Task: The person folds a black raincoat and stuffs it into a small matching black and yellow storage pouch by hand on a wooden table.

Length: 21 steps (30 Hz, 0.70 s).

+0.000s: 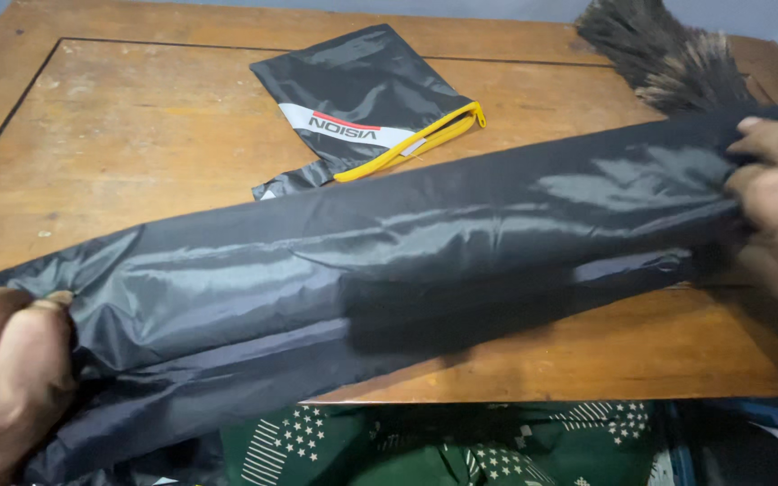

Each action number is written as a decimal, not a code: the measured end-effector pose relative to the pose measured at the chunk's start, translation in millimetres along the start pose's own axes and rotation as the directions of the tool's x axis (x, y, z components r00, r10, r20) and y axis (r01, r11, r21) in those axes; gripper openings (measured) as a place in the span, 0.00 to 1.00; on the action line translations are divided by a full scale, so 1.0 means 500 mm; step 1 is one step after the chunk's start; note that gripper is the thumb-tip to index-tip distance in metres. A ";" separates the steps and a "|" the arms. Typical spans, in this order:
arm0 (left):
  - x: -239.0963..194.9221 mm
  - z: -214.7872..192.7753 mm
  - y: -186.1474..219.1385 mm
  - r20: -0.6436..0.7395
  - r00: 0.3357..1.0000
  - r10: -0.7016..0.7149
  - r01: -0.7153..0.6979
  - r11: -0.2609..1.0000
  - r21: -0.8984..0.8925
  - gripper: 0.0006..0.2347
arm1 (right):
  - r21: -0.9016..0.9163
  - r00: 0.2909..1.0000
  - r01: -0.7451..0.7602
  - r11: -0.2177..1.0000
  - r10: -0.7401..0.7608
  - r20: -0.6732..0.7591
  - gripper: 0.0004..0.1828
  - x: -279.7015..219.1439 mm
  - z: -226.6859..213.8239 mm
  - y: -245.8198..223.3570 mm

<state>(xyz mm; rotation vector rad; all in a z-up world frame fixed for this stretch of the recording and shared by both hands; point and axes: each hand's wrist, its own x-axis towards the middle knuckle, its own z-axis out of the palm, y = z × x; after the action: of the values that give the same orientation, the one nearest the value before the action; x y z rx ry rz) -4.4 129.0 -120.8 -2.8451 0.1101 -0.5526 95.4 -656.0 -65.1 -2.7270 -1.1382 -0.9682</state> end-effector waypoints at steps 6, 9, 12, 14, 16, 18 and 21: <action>-0.069 -0.190 0.116 -0.304 0.899 0.316 -0.320 0.947 0.037 0.07 | -0.131 0.999 0.024 0.991 -0.021 0.024 0.17 0.084 -0.048 -0.234; -0.071 -0.193 0.109 -0.305 0.835 0.457 -0.432 0.889 0.150 0.05 | -0.134 1.000 0.025 0.991 -0.024 0.008 0.14 0.076 -0.033 -0.234; -0.038 -0.246 0.154 -0.068 0.996 0.060 -0.072 0.979 -0.188 0.11 | -0.237 0.998 0.063 0.969 -0.062 0.012 0.06 0.065 -0.013 -0.235; -0.064 -0.211 0.143 0.267 0.909 -0.320 0.408 0.819 -0.405 0.17 | -0.303 0.995 0.096 0.948 -0.094 0.020 0.09 0.060 -0.002 -0.238; -0.144 -0.089 0.078 -0.040 0.989 -0.145 0.099 0.829 -0.551 0.33 | -0.389 0.996 0.065 0.919 -0.038 0.076 0.12 0.061 0.004 -0.246; 0.014 -0.301 0.209 0.405 0.641 -0.652 0.684 0.247 -0.686 0.22 | -0.377 0.997 0.072 0.923 -0.054 0.059 0.12 0.061 0.012 -0.249; 0.044 -0.418 0.347 0.606 0.367 -0.705 0.772 -0.133 -0.622 0.17 | -0.363 0.996 0.088 0.928 -0.077 0.045 0.13 0.061 0.018 -0.254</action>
<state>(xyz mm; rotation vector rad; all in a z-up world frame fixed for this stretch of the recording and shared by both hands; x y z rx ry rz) -67.6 -87.6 32.3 -3.5824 -2.1215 -0.6931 33.9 -541.5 -80.8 -3.0051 -1.1930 -1.2713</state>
